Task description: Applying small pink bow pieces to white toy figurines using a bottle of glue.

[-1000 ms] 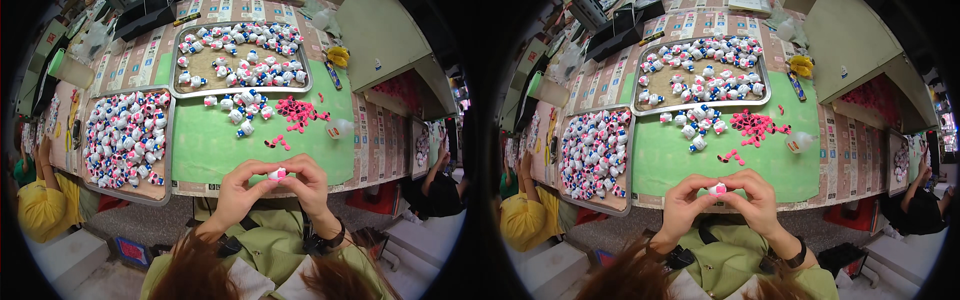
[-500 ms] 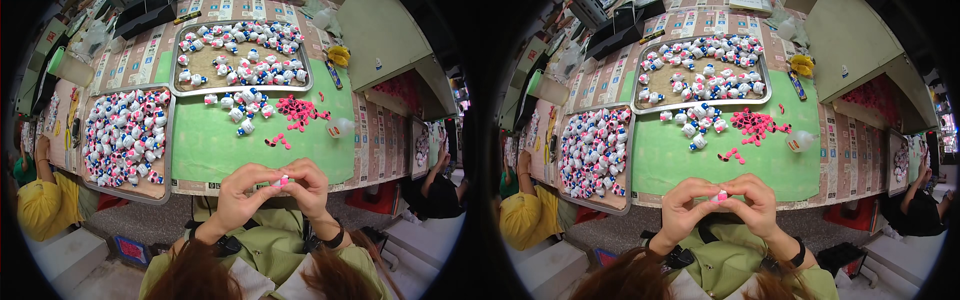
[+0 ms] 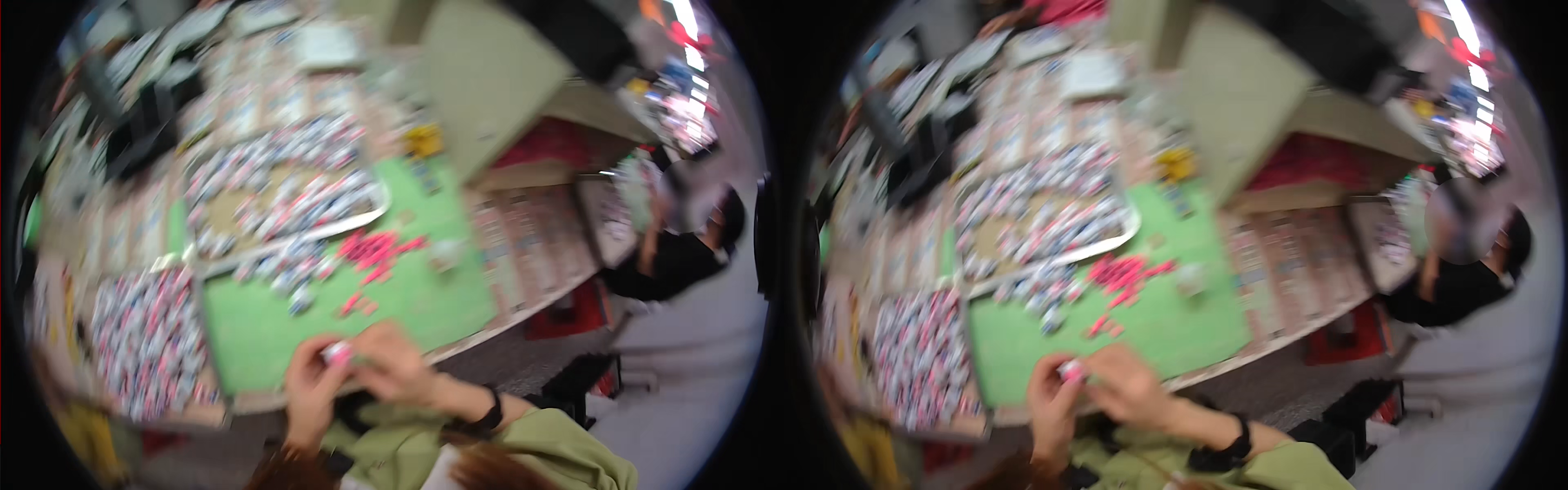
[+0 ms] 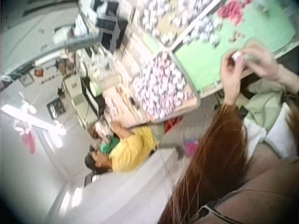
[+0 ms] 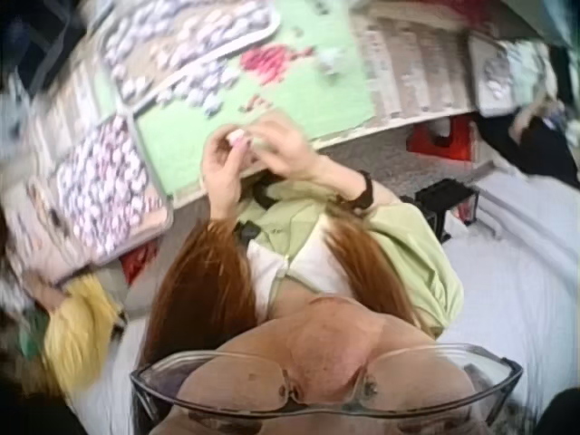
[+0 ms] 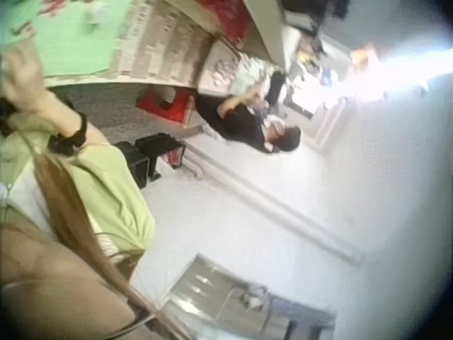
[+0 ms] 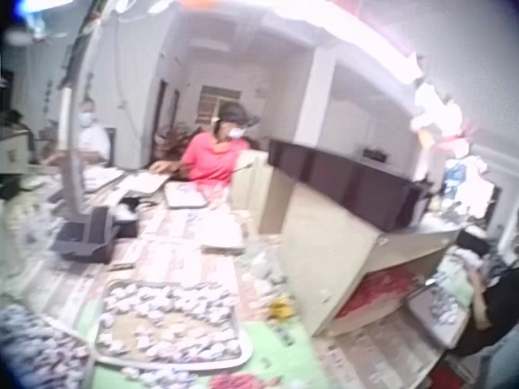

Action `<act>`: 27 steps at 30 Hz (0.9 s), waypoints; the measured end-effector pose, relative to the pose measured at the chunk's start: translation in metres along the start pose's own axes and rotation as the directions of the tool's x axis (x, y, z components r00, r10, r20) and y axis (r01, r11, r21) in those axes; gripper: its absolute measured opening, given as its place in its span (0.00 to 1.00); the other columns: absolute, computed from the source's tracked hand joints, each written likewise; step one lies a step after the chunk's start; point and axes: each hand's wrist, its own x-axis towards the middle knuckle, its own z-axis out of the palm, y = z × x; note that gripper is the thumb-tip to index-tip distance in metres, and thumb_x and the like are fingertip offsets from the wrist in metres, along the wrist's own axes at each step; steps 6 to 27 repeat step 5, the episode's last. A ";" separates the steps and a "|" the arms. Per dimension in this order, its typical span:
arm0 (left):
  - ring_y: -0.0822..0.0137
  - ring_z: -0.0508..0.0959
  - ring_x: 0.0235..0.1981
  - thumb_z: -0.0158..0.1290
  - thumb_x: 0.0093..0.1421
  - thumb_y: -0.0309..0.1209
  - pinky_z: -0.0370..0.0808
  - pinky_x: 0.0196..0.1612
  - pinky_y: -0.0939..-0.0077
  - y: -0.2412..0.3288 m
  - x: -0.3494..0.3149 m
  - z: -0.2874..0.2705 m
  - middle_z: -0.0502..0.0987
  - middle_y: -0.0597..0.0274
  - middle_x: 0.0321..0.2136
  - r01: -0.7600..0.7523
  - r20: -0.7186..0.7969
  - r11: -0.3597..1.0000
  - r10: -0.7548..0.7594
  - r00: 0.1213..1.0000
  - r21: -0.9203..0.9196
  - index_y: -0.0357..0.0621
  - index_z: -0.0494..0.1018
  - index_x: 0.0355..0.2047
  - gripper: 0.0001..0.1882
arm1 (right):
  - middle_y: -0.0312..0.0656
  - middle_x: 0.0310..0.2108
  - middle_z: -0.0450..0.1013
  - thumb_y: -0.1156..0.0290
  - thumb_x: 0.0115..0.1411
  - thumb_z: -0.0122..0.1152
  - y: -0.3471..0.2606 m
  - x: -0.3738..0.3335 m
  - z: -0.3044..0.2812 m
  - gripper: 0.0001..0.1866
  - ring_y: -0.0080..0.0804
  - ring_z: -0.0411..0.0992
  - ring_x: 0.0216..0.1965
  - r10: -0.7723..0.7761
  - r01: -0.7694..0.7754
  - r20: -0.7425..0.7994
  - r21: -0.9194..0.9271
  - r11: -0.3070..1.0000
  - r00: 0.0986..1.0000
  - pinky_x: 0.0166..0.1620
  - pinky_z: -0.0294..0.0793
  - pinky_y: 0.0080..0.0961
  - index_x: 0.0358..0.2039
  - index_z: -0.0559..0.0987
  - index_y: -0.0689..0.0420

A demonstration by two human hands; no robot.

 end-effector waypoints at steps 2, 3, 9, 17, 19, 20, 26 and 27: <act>0.73 0.69 0.31 0.46 0.52 0.23 0.67 0.35 0.81 -0.020 0.007 -0.010 0.68 0.61 0.30 -0.151 -0.027 0.988 0.152 0.988 0.034 0.36 0.62 0.39 0.13 | 0.47 0.33 0.66 0.78 0.43 0.57 0.008 -0.004 0.010 0.21 0.45 0.65 0.36 -0.007 0.007 -0.011 -0.004 1.000 1.000 0.40 0.64 0.34 0.41 0.68 0.62; 0.73 0.69 0.31 0.45 0.54 0.25 0.67 0.36 0.82 -0.020 0.006 -0.009 0.69 0.61 0.32 -0.075 -0.063 0.997 0.077 0.995 0.032 0.37 0.62 0.41 0.13 | 0.46 0.32 0.66 0.78 0.43 0.58 0.009 0.002 0.012 0.21 0.44 0.65 0.35 -0.028 0.028 -0.006 -0.014 1.000 1.000 0.39 0.65 0.34 0.40 0.69 0.62; 0.73 0.69 0.32 0.45 0.57 0.28 0.67 0.36 0.83 -0.004 0.009 0.000 0.69 0.60 0.34 -0.018 -0.047 0.999 0.020 0.999 0.044 0.38 0.62 0.43 0.14 | 0.45 0.31 0.66 0.78 0.43 0.58 0.006 0.004 0.010 0.20 0.42 0.66 0.33 -0.050 0.050 -0.022 -0.020 0.999 0.999 0.37 0.66 0.33 0.40 0.69 0.62; 0.73 0.69 0.32 0.45 0.57 0.28 0.67 0.36 0.83 -0.004 0.009 0.000 0.69 0.60 0.34 -0.018 -0.047 0.999 0.020 0.999 0.044 0.38 0.62 0.43 0.14 | 0.45 0.31 0.66 0.78 0.43 0.58 0.006 0.004 0.010 0.20 0.42 0.66 0.33 -0.050 0.050 -0.022 -0.020 0.999 0.999 0.37 0.66 0.33 0.40 0.69 0.62; 0.73 0.69 0.32 0.45 0.57 0.28 0.67 0.36 0.83 -0.004 0.009 0.000 0.69 0.60 0.34 -0.018 -0.047 0.999 0.020 0.999 0.044 0.38 0.62 0.43 0.14 | 0.45 0.31 0.66 0.78 0.43 0.58 0.006 0.004 0.010 0.20 0.42 0.66 0.33 -0.050 0.050 -0.022 -0.020 0.999 0.999 0.37 0.66 0.33 0.40 0.69 0.62; 0.73 0.69 0.32 0.45 0.57 0.28 0.67 0.36 0.83 -0.004 0.009 0.000 0.69 0.60 0.34 -0.018 -0.047 0.999 0.020 0.999 0.044 0.38 0.62 0.43 0.14 | 0.45 0.31 0.66 0.78 0.43 0.58 0.006 0.004 0.010 0.20 0.42 0.66 0.33 -0.050 0.050 -0.022 -0.020 0.999 0.999 0.37 0.66 0.33 0.40 0.69 0.62; 0.73 0.69 0.32 0.45 0.57 0.28 0.67 0.36 0.83 -0.004 0.009 0.000 0.69 0.60 0.34 -0.018 -0.047 0.999 0.020 0.999 0.044 0.38 0.62 0.43 0.14 | 0.45 0.31 0.66 0.78 0.43 0.58 0.006 0.004 0.010 0.20 0.42 0.66 0.33 -0.050 0.050 -0.022 -0.020 0.999 0.999 0.37 0.66 0.33 0.40 0.69 0.62; 0.73 0.69 0.32 0.45 0.57 0.28 0.67 0.36 0.83 -0.004 0.009 0.000 0.69 0.60 0.34 -0.018 -0.047 0.999 0.020 0.999 0.044 0.38 0.62 0.43 0.14 | 0.45 0.31 0.66 0.78 0.43 0.58 0.006 0.004 0.010 0.20 0.42 0.66 0.33 -0.050 0.050 -0.022 -0.020 0.999 0.999 0.37 0.66 0.33 0.40 0.69 0.62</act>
